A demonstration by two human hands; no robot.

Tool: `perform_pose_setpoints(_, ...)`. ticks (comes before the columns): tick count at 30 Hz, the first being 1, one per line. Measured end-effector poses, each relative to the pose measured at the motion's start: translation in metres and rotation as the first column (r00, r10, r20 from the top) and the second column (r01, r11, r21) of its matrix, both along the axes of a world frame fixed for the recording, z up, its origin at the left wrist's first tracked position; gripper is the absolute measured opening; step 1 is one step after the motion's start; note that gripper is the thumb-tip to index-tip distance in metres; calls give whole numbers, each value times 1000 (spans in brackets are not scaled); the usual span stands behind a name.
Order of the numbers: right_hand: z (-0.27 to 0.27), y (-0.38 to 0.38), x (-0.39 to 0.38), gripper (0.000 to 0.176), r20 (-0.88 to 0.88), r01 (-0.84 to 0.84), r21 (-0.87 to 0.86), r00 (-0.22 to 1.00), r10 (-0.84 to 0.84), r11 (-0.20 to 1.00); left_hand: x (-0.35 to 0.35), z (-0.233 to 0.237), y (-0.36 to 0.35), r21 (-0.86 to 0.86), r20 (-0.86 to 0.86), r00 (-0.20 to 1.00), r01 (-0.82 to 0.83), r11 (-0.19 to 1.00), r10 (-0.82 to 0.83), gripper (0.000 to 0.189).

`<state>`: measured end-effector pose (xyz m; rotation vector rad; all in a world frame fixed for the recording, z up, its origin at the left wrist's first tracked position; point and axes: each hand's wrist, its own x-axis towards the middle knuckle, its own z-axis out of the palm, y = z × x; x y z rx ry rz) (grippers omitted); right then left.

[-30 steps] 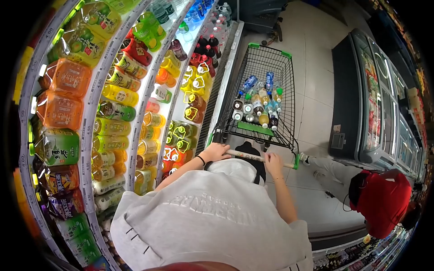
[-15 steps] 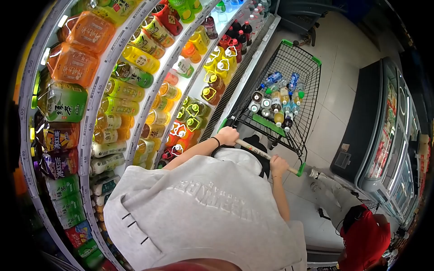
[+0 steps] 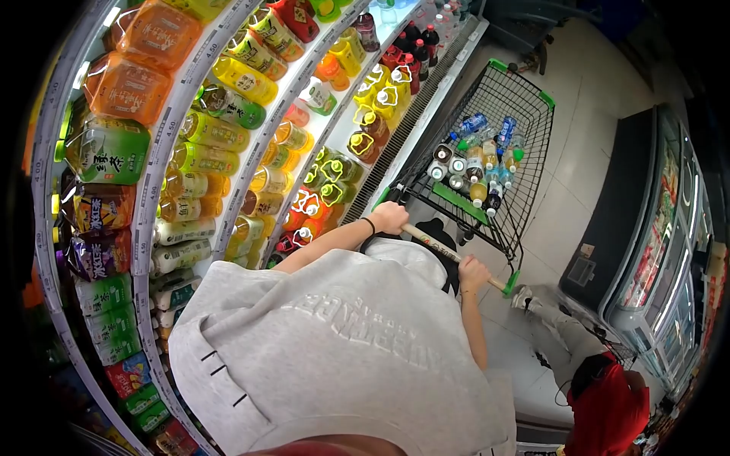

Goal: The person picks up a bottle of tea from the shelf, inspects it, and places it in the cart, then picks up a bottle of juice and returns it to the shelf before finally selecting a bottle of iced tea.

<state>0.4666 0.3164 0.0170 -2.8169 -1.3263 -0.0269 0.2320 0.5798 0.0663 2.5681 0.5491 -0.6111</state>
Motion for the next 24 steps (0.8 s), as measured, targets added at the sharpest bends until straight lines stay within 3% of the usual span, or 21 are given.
perform_pose_setpoints(12,-2,0,0,48,-27,11,7,1000,-11,1000,3,-10,0,-20,1,1000,-24,1000,24,21)
perform_pose_setpoints(14,-7,-3,0,49,36,-34,42,999,33,999,3,-9,7,-36,11,1000,-26,999,26,22)
perform_pose_setpoints(17,-8,-3,-1,48,32,-24,69,999,22,997,6,-11,17,-226,-32,999,17,974,-25,27)
perform_pose_setpoints(20,-10,-2,0,48,36,-17,75,999,15,997,11,4,13,-200,-178,984,-48,979,12,29)
perform_pose_setpoints(24,-14,-5,1,49,13,-18,60,1000,17,998,11,2,12,-179,-131,991,-59,982,36,31)
